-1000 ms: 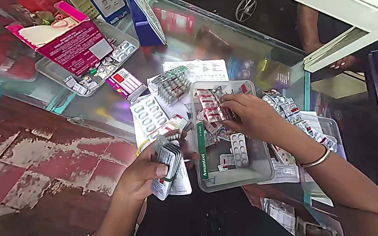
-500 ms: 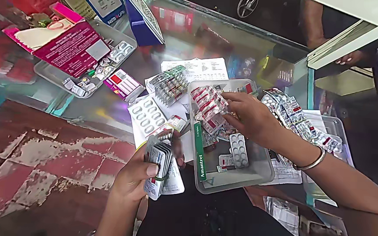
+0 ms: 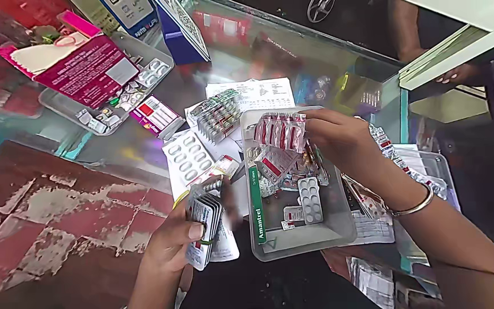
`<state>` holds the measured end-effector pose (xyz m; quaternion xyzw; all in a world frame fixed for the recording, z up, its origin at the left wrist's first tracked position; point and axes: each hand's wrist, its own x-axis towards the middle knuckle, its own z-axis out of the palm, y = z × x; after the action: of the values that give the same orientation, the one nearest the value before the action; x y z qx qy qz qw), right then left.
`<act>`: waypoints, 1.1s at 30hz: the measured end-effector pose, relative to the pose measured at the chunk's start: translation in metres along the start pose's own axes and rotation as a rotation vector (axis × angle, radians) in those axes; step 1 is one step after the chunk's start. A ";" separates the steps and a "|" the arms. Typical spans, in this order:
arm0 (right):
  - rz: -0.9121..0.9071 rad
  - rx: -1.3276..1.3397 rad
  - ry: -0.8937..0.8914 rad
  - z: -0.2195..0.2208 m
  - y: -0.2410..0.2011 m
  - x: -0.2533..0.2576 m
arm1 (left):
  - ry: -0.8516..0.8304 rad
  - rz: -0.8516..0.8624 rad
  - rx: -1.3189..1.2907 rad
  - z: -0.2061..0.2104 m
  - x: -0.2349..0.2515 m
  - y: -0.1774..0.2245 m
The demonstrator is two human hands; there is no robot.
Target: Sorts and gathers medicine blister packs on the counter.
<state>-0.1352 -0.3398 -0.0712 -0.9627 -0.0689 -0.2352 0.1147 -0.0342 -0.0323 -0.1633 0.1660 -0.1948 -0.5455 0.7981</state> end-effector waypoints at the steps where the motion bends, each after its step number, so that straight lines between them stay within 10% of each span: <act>1: 0.002 0.010 0.020 -0.004 0.001 0.001 | 0.000 0.005 -0.004 -0.002 0.000 -0.001; 14: 0.435 0.914 -0.063 -0.008 -0.051 -0.013 | -0.086 0.167 0.044 0.016 0.017 -0.009; 24: -0.177 0.247 -0.224 0.018 -0.102 -0.060 | -0.045 -0.033 0.428 0.013 -0.006 0.004; 29: 0.084 0.522 -0.146 -0.009 -0.076 -0.056 | -0.040 -0.011 0.377 -0.003 -0.012 0.005; 33: 0.307 -0.143 -0.255 0.017 -0.053 -0.049 | 0.031 0.040 0.366 0.009 -0.015 0.011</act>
<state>-0.1808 -0.2885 -0.0994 -0.9896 0.0816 -0.0954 0.0708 -0.0348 -0.0149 -0.1522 0.3130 -0.2819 -0.4823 0.7680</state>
